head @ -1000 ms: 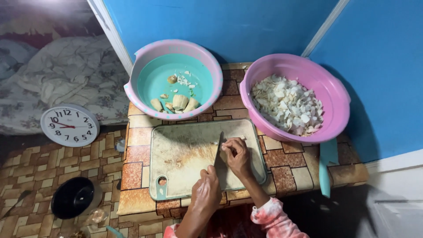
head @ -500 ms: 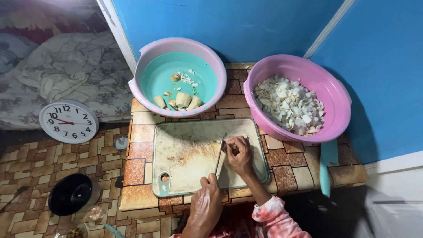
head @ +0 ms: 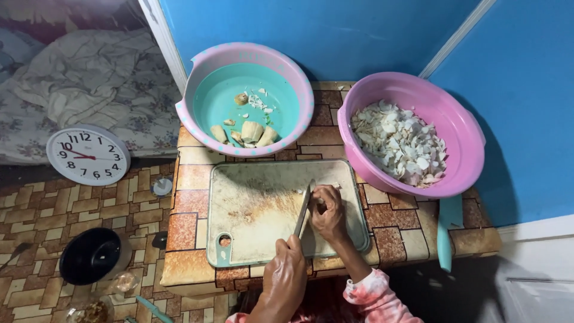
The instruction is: Peeling and mincing garlic cloves on a wooden cutting board using a knife.
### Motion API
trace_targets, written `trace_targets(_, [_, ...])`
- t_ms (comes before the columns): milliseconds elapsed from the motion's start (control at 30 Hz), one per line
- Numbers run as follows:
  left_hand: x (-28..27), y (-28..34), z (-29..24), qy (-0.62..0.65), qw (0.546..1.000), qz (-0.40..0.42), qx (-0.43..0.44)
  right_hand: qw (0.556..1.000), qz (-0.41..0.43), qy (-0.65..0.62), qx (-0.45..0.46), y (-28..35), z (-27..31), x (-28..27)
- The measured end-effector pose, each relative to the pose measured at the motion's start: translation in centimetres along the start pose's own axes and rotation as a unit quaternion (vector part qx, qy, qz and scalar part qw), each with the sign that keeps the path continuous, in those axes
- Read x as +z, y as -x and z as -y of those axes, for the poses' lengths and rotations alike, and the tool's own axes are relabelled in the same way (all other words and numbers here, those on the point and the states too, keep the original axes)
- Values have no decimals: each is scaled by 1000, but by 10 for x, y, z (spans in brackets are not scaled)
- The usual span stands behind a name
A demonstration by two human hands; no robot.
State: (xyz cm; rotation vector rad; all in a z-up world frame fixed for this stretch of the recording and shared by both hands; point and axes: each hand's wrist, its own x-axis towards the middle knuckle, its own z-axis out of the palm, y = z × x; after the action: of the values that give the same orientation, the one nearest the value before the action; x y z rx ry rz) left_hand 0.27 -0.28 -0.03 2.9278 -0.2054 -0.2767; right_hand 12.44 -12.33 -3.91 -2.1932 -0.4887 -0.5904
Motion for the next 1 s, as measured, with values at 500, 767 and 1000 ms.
trace_targets(500, [5,-45,7,206,975,48,-67,999,4,-38,-6,-4,14,-6])
trace_targets(767, [-11,-5,9,180,982,49,-39,1000,-10,-5,15,3,-6,5])
trace_targets(1000, [-13,2,12,157,986,58,-23,1000,-5,4,7,4,-9,8])
